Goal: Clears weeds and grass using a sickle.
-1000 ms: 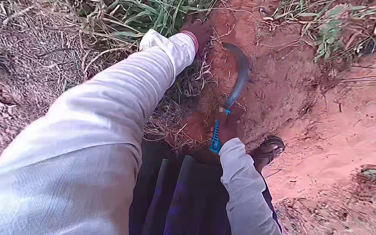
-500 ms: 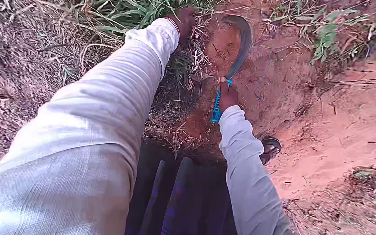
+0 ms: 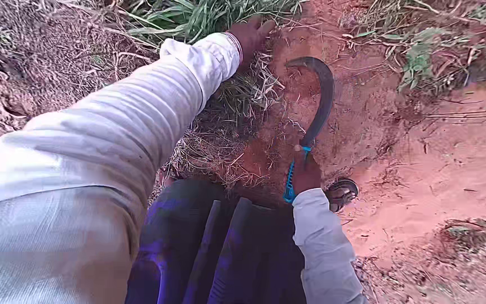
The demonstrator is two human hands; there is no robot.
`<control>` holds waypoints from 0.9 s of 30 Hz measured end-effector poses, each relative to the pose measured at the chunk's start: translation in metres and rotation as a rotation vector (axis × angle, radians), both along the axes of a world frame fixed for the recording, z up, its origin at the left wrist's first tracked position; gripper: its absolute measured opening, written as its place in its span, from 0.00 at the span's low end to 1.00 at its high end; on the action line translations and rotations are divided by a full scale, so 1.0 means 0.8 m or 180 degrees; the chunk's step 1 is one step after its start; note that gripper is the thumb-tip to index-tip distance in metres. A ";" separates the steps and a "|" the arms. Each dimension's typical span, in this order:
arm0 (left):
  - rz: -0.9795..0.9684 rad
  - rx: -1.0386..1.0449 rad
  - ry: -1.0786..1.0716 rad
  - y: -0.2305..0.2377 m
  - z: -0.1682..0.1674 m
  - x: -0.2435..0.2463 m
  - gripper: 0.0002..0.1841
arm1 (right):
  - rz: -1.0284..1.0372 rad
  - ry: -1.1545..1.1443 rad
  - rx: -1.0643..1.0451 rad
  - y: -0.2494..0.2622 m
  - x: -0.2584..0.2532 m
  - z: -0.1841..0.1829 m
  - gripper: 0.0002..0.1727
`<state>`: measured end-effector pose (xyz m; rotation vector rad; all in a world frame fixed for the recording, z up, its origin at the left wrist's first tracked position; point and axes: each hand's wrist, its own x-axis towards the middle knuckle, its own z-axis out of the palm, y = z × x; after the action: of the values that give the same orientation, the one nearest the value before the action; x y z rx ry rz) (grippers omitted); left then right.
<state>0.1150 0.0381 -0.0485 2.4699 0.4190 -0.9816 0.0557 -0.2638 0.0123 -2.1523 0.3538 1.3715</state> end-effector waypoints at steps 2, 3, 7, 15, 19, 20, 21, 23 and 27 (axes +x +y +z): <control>-0.0424 -0.0145 -0.0278 -0.029 0.012 0.010 0.53 | -0.0109 0.0126 -0.0091 0.007 0.004 -0.026 0.28; -0.0778 -0.0146 -0.0321 -0.048 0.011 0.008 0.44 | -0.0103 0.0137 -0.0092 0.002 -0.003 -0.030 0.28; -0.0928 0.0020 0.0453 -0.116 -0.004 0.007 0.29 | -0.0087 -0.0164 0.0060 -0.031 -0.019 -0.016 0.27; 0.0171 0.0050 0.0220 -0.053 -0.016 -0.031 0.20 | 0.0138 0.0218 0.0069 -0.059 0.009 -0.036 0.27; -0.0506 0.0259 0.0796 -0.075 -0.008 -0.014 0.26 | 0.0714 0.0193 -0.0231 -0.042 -0.004 -0.052 0.29; -0.0680 0.0313 0.0907 -0.083 -0.014 -0.013 0.25 | 0.0839 0.0145 -0.0303 -0.038 -0.006 -0.052 0.29; -0.0829 0.0344 0.1000 -0.089 -0.020 -0.014 0.22 | 0.0981 0.0139 -0.0375 -0.034 -0.005 -0.051 0.29; -0.0849 0.0382 0.1041 -0.092 -0.025 -0.019 0.20 | 0.1156 0.0234 -0.0459 -0.025 0.000 -0.051 0.30; -0.0354 0.0466 0.0842 -0.068 -0.029 -0.025 0.28 | 0.0765 0.0517 -0.0465 -0.039 -0.036 -0.028 0.30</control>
<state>0.0949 -0.0164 -0.0718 2.5220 0.4560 -1.3771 0.0273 -0.2954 -0.0100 -2.2657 0.2704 1.7087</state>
